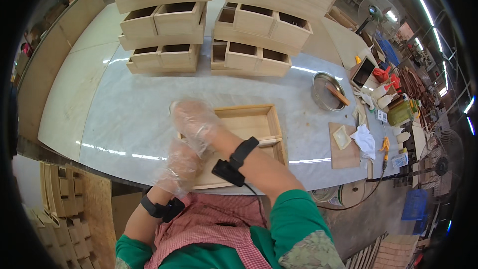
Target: The person is applying a finish and polishing a series of small wooden divided boxes at a factory workbench.
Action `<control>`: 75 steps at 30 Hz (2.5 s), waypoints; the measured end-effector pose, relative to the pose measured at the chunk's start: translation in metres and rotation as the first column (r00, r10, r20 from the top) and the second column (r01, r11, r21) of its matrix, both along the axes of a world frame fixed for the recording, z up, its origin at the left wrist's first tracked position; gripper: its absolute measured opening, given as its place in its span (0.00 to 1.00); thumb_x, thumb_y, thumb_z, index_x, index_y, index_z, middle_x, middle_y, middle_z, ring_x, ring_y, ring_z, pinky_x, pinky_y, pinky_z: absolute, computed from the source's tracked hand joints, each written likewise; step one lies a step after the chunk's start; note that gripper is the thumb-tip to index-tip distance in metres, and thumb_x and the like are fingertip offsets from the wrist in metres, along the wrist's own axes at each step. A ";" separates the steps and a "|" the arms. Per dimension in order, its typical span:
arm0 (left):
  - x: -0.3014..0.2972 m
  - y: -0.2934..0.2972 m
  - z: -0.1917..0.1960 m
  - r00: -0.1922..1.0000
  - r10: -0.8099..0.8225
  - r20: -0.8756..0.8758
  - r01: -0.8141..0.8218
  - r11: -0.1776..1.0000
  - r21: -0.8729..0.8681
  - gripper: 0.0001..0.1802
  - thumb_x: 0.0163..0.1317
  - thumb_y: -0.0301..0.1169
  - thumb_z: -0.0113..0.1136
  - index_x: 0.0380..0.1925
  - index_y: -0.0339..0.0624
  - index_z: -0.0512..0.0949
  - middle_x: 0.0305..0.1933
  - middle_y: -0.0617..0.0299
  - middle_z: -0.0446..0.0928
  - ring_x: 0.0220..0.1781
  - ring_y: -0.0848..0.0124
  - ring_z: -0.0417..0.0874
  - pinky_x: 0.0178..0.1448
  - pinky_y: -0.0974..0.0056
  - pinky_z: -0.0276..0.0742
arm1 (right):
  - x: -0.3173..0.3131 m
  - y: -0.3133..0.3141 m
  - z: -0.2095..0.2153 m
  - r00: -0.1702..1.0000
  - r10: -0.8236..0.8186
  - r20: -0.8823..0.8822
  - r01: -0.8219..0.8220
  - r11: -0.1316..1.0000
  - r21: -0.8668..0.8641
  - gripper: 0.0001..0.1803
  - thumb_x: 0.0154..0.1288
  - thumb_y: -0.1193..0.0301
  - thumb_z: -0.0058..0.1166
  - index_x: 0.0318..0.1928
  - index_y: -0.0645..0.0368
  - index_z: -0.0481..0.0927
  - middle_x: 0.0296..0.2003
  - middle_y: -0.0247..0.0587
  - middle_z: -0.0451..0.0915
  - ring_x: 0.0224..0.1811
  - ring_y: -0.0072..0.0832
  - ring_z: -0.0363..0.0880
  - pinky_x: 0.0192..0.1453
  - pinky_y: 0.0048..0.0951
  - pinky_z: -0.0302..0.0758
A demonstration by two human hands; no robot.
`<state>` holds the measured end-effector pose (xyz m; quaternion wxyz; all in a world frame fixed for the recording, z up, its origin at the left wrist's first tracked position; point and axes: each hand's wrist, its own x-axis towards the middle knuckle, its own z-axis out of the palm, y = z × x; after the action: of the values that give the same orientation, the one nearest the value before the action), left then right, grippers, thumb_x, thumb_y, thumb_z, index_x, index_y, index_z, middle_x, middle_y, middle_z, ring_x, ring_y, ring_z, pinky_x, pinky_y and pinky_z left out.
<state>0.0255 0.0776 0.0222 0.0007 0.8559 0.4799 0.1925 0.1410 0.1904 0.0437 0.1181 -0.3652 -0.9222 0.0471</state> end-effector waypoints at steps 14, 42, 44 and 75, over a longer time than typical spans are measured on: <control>-0.031 -0.047 0.005 0.461 0.542 0.703 -0.031 0.801 -0.598 0.30 0.63 0.33 0.70 0.62 0.30 0.74 0.58 0.44 0.81 0.60 0.55 0.83 0.65 0.57 0.79 | 0.001 -0.036 0.034 0.993 0.005 -0.115 -0.022 0.988 -0.152 0.12 0.66 0.74 0.53 0.49 0.57 0.82 0.31 0.51 0.82 0.36 0.51 0.84 0.39 0.49 0.80; -0.023 -0.040 -0.027 0.283 0.586 0.759 0.054 0.780 -0.623 0.40 0.61 0.32 0.72 0.69 0.28 0.65 0.61 0.48 0.78 0.61 0.62 0.82 0.66 0.59 0.78 | 0.183 -0.123 0.039 0.868 -0.379 0.319 0.420 0.905 -0.067 0.14 0.82 0.65 0.41 0.47 0.55 0.80 0.28 0.47 0.82 0.26 0.44 0.84 0.27 0.45 0.77; -0.024 -0.040 -0.027 0.297 0.568 0.768 0.059 0.792 -0.608 0.39 0.62 0.32 0.72 0.69 0.28 0.65 0.61 0.48 0.77 0.62 0.62 0.81 0.67 0.60 0.78 | 0.215 -0.124 0.023 0.846 -0.437 0.305 0.425 0.899 0.107 0.14 0.81 0.65 0.42 0.44 0.56 0.81 0.28 0.47 0.83 0.26 0.44 0.84 0.27 0.45 0.76; -0.046 -0.075 0.022 0.701 0.183 0.689 0.237 0.852 -0.468 0.53 0.46 0.38 0.86 0.71 0.35 0.69 0.61 0.52 0.83 0.61 0.62 0.85 0.68 0.62 0.78 | 0.009 -0.143 0.019 0.986 0.041 0.163 -0.043 0.999 0.010 0.08 0.64 0.72 0.54 0.40 0.60 0.83 0.29 0.46 0.83 0.32 0.40 0.86 0.34 0.37 0.83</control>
<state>-0.0205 0.0027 0.0447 0.4218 0.6870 0.4619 0.3698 0.1495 0.0475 0.0629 0.0438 -0.3476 -0.9365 0.0136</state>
